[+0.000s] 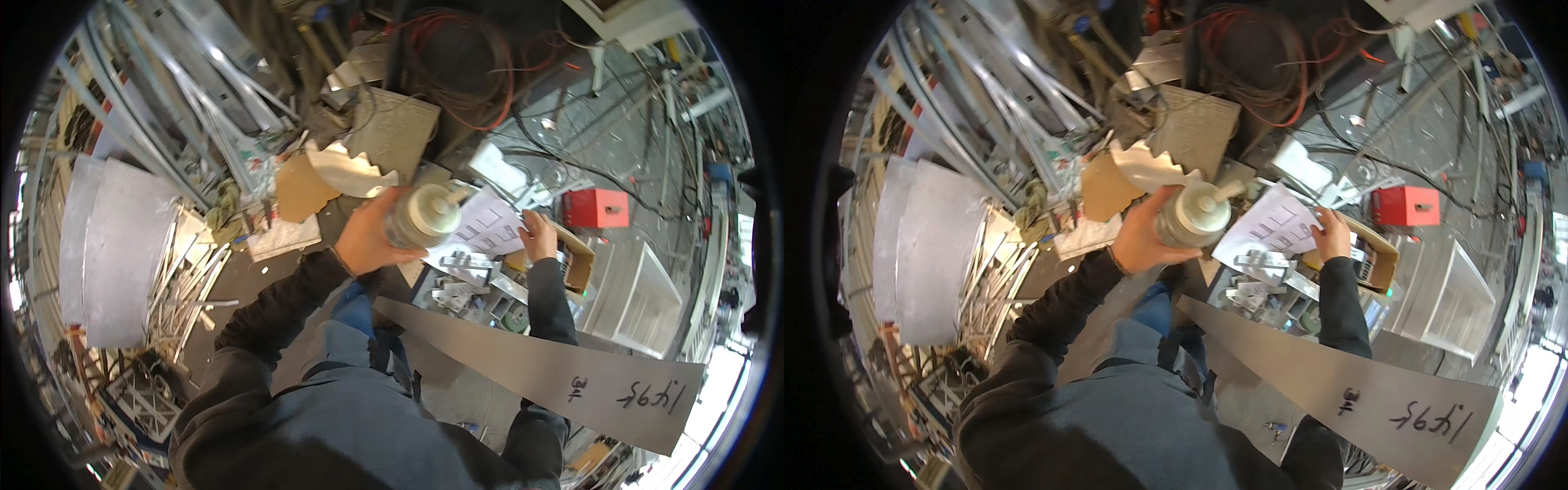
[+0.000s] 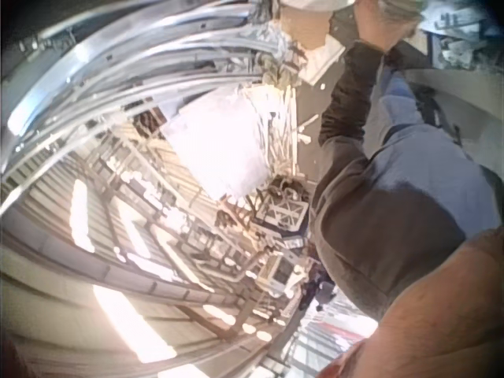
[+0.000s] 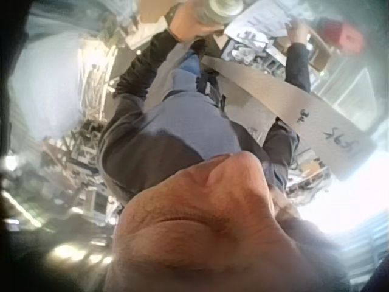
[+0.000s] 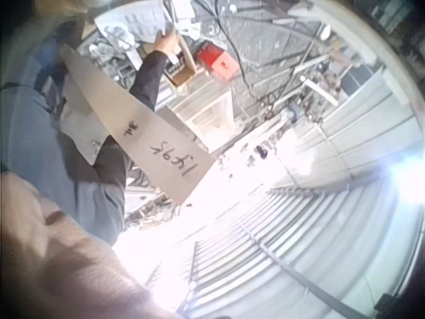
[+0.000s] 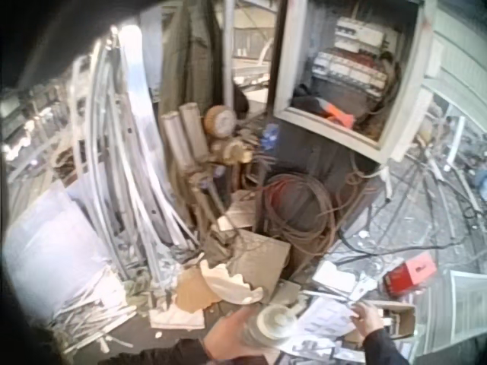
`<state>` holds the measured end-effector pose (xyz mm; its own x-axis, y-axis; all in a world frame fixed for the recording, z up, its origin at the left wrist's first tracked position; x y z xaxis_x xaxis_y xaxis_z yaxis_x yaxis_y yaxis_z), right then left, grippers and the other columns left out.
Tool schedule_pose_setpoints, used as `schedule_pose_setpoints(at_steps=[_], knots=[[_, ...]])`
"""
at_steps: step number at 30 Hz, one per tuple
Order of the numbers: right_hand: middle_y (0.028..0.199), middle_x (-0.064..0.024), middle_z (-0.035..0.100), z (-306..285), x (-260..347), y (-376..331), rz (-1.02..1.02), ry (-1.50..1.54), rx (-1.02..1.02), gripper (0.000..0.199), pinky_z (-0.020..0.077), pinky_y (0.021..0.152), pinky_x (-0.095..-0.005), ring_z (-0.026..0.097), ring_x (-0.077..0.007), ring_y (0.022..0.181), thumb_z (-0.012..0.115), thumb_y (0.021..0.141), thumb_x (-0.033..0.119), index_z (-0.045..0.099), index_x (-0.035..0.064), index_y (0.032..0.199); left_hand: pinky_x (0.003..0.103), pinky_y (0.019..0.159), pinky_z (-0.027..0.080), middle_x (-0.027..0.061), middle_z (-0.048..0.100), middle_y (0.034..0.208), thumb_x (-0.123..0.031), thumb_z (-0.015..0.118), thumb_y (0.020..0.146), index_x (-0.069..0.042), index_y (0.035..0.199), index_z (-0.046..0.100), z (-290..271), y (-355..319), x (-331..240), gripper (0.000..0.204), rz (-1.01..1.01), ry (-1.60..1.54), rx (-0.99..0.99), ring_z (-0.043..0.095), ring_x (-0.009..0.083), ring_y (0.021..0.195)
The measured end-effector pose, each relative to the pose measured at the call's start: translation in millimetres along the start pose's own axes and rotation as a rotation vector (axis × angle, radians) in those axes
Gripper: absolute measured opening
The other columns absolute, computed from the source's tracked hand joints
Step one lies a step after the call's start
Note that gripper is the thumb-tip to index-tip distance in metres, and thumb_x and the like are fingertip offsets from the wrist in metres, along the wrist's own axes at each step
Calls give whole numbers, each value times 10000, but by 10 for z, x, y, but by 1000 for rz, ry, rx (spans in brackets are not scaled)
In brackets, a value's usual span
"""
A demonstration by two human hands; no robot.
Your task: The person prepares a large curved metal panel by putting on gloves and picking up a welding torch. They tack weld a metal bracket to the panel at several points, then measure the panel with a tape measure.
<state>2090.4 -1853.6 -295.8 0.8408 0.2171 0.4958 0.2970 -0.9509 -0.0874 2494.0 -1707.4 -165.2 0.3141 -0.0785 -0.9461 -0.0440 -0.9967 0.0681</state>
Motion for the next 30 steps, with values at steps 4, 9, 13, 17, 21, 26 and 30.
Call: schedule_pose_setpoints(at_steps=[4,9,13,17,21,26,30], knots=[[1348,-173,629,-141,19,108,-30,-68,-144,742,588,721,-350,739,-283,819,817,825,38,486,111,1485,419,1075,491,182,677,1311,-277,957,690,-58,1430,479,150,404,233,908,-12,-53,3,644,336,1269],[1168,-159,723,517,-282,206,305,211,352,578,606,584,-350,756,-207,703,807,855,41,607,102,1394,414,1075,491,187,658,1319,-253,948,698,-59,1451,423,352,896,569,938,3,-101,-31,642,324,1261],[990,-152,715,494,245,-348,-94,-197,290,134,592,771,-449,728,-349,899,730,851,128,808,133,960,411,1079,487,172,642,1323,-244,946,702,-61,1446,419,591,1231,813,930,0,-110,-4,634,309,1262],[1027,-103,717,414,518,-1043,-48,-173,327,147,574,810,-442,709,-348,938,671,877,68,786,108,959,416,1051,503,159,640,1305,-258,956,692,-72,1439,428,1099,1517,888,933,81,-99,73,634,339,1254],[1044,-88,729,275,574,-1276,48,-161,261,157,577,825,-429,713,-338,948,672,880,66,792,109,972,420,1078,482,141,640,1352,-232,956,708,-102,1453,437,1916,1537,1036,917,11,-173,285,623,303,1268],[1011,-91,731,183,496,-1290,63,-131,172,131,573,834,-421,711,-338,945,689,885,90,788,105,969,447,1042,512,179,630,1362,-280,974,646,-132,1468,421,2755,1348,1087,1001,186,-141,363,631,386,1259],[1031,-106,728,135,448,-1227,84,-52,97,121,561,861,-440,701,-354,976,689,888,77,782,96,964,447,1069,503,179,613,1398,-256,964,666,-139,1494,410,3083,1176,1269,1002,193,-133,386,613,390,1295]])
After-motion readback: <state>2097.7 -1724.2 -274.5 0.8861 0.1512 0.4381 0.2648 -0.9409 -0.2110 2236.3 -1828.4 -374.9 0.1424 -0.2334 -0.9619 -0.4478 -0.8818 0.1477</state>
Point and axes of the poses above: each hand's wrist, its own y-axis towards the middle knuckle, its own z-axis out of the palm, x = y × z, the point moved 9 cm from there along y, towards the middle knuckle
